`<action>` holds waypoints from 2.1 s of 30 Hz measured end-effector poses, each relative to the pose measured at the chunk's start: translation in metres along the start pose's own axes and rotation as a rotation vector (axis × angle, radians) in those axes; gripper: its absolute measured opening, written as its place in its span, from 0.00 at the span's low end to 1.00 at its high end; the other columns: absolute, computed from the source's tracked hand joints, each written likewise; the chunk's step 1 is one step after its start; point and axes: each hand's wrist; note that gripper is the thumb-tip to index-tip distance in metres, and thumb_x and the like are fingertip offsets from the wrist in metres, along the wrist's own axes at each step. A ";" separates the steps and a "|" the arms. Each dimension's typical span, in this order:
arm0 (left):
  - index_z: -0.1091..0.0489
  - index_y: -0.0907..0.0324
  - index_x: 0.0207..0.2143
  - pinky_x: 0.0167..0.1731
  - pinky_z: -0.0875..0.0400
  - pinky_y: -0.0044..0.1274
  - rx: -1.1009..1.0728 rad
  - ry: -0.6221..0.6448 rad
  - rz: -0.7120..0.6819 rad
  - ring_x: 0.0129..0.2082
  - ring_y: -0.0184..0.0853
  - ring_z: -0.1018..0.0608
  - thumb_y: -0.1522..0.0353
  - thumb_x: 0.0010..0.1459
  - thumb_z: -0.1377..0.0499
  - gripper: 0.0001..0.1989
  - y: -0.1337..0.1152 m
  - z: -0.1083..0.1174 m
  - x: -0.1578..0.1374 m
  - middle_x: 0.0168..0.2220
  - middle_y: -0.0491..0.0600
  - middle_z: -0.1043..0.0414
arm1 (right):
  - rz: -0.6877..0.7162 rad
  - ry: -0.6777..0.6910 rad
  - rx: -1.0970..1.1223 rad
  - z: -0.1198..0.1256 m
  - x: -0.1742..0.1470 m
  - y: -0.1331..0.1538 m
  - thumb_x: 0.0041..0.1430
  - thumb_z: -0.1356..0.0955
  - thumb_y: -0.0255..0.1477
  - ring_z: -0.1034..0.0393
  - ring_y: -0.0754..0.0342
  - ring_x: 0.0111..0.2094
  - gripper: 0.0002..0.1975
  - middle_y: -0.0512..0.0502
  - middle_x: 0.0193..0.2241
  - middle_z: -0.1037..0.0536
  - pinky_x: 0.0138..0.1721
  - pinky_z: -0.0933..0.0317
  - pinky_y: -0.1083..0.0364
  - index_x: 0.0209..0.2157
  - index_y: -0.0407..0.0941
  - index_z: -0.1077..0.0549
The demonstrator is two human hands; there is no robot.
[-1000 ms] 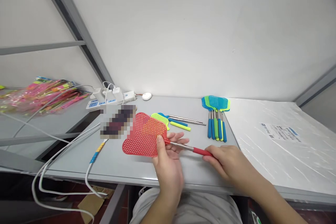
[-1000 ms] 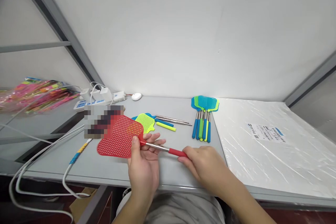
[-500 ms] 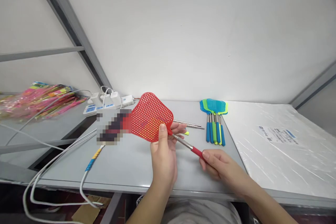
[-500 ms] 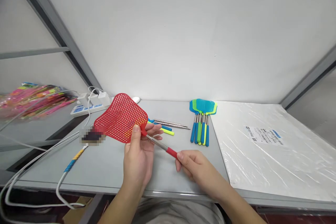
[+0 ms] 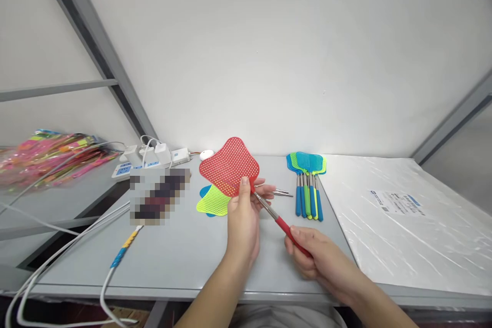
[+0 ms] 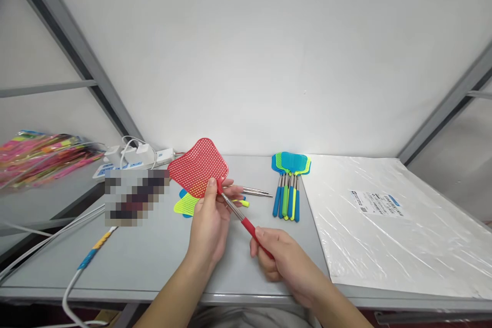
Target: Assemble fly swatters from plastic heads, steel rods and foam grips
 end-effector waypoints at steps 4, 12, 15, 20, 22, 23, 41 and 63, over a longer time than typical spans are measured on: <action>0.25 0.59 0.43 0.32 0.32 0.26 0.241 0.318 0.114 0.30 0.34 0.24 0.53 0.59 0.44 0.21 0.008 -0.015 0.000 0.37 0.54 0.22 | 0.222 -0.196 -0.162 0.001 0.002 0.007 0.67 0.42 0.46 0.57 0.61 0.18 0.21 0.59 0.15 0.46 0.20 0.60 0.59 0.33 0.43 0.32; 0.30 0.58 0.25 0.26 0.39 0.23 0.913 0.550 -0.144 0.24 0.33 0.30 0.52 0.64 0.56 0.26 0.031 -0.054 0.031 0.22 0.47 0.32 | 0.450 -0.534 -0.766 0.037 -0.005 0.026 0.67 0.43 0.43 0.38 0.56 0.24 0.20 0.51 0.22 0.31 0.29 0.46 0.56 0.29 0.45 0.32; 0.34 0.58 0.22 0.24 0.43 0.24 1.193 0.572 -0.263 0.22 0.33 0.33 0.54 0.65 0.60 0.27 0.039 -0.064 0.054 0.20 0.46 0.34 | 0.473 -0.649 -0.904 0.054 -0.008 0.026 0.67 0.42 0.42 0.39 0.56 0.24 0.18 0.52 0.22 0.31 0.28 0.47 0.56 0.31 0.46 0.31; 0.35 0.58 0.19 0.32 0.40 0.27 1.412 0.634 -0.301 0.30 0.39 0.28 0.61 0.64 0.57 0.23 0.060 -0.082 0.078 0.23 0.51 0.29 | 0.429 -0.768 -0.983 0.070 -0.008 0.019 0.66 0.41 0.41 0.42 0.57 0.22 0.18 0.53 0.21 0.33 0.26 0.51 0.57 0.28 0.46 0.32; 0.34 0.58 0.19 0.37 0.39 0.30 1.499 0.653 -0.316 0.36 0.43 0.27 0.63 0.63 0.56 0.23 0.069 -0.088 0.082 0.27 0.53 0.27 | 0.415 -0.784 -1.029 0.071 -0.007 0.017 0.66 0.41 0.41 0.42 0.57 0.22 0.18 0.54 0.20 0.34 0.26 0.52 0.57 0.27 0.46 0.32; 0.32 0.58 0.19 0.40 0.39 0.32 1.538 0.659 -0.323 0.38 0.44 0.27 0.63 0.63 0.57 0.23 0.073 -0.091 0.083 0.29 0.54 0.26 | 0.407 -0.791 -1.053 0.071 -0.007 0.017 0.66 0.41 0.40 0.42 0.57 0.22 0.18 0.54 0.19 0.34 0.26 0.52 0.57 0.27 0.46 0.32; 0.24 0.59 0.32 0.43 0.37 0.38 1.848 0.711 -0.453 0.45 0.47 0.30 0.65 0.63 0.56 0.21 0.092 -0.090 0.088 0.39 0.58 0.28 | 0.230 -0.795 -1.272 0.071 -0.001 0.015 0.66 0.41 0.36 0.38 0.56 0.22 0.15 0.53 0.20 0.29 0.26 0.55 0.57 0.26 0.47 0.34; 0.29 0.59 0.37 0.39 0.38 0.33 1.824 0.700 -0.711 0.43 0.43 0.30 0.65 0.67 0.59 0.19 0.078 -0.075 0.089 0.40 0.56 0.29 | 0.229 -0.780 -1.325 0.068 0.001 0.015 0.66 0.41 0.34 0.36 0.56 0.22 0.14 0.53 0.20 0.29 0.25 0.54 0.57 0.27 0.47 0.33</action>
Point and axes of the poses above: each hand's wrist, its own x-axis towards the middle knuckle, its own z-axis out of the back of the hand, y = z × x
